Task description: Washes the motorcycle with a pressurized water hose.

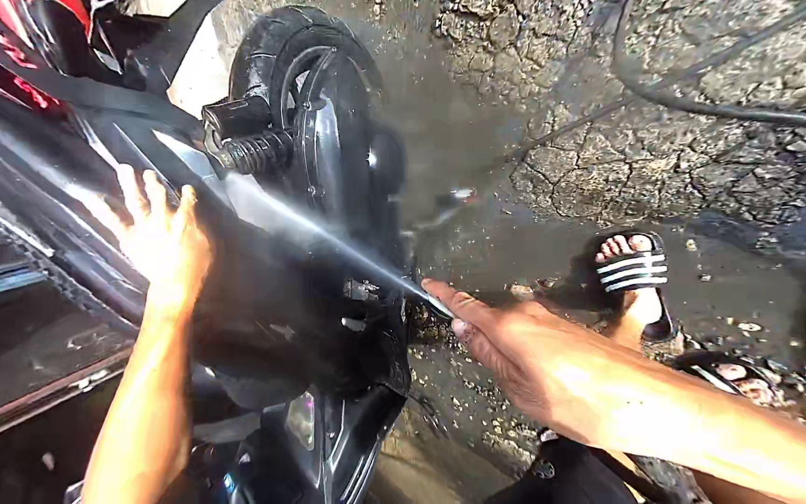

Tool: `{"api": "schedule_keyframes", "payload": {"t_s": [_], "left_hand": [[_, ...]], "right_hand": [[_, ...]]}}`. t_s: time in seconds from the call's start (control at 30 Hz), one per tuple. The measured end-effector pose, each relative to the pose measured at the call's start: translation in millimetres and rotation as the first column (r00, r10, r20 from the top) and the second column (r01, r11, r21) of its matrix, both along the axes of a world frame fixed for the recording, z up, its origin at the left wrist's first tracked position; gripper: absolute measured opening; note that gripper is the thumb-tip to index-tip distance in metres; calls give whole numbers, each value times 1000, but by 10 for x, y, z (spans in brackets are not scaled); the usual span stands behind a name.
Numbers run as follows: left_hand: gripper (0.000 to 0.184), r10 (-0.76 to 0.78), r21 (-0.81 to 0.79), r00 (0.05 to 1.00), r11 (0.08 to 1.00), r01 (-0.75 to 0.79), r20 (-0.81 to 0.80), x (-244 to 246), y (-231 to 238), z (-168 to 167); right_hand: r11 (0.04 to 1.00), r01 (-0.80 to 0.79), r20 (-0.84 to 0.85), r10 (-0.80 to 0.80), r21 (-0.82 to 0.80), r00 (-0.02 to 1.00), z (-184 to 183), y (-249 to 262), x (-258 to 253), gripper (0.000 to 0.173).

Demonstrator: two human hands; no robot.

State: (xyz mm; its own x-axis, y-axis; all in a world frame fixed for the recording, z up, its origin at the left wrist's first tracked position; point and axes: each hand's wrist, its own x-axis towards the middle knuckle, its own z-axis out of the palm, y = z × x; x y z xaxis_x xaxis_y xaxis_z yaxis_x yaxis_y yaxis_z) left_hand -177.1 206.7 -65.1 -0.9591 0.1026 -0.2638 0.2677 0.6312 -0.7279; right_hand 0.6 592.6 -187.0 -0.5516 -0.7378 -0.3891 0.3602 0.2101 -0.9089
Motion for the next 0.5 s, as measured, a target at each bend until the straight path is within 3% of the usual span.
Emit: {"api": "schedule_keyframes", "payload": {"t_s": [0.13, 0.27, 0.33, 0.4, 0.47, 0.5], "left_hand": [[46, 67, -125, 998, 990, -64, 22, -345, -60, -47], [48, 26, -111, 999, 993, -31, -47, -471, -158, -167], [49, 17, -78, 998, 997, -22, -67, -517, -177, -220], [54, 48, -48, 999, 998, -49, -25, -599, -149, -291], [57, 46, -24, 999, 999, -45, 17, -681, -194, -401], [57, 46, -19, 999, 999, -46, 19, -720, -228, -466]], "right_hand": [[998, 53, -69, -54, -21, 996, 35, -16, -222, 51], [987, 158, -179, -154, 9, 972, 82, -60, -443, 47], [994, 99, -174, -88, 53, 981, 99, -33, -590, 48], [987, 140, -296, -111, 79, 949, 124, -46, -651, 47], [956, 291, -519, -225, 47, 824, 70, -105, -702, 45], [957, 283, -543, -203, 68, 815, 60, -91, -806, 45]]}}
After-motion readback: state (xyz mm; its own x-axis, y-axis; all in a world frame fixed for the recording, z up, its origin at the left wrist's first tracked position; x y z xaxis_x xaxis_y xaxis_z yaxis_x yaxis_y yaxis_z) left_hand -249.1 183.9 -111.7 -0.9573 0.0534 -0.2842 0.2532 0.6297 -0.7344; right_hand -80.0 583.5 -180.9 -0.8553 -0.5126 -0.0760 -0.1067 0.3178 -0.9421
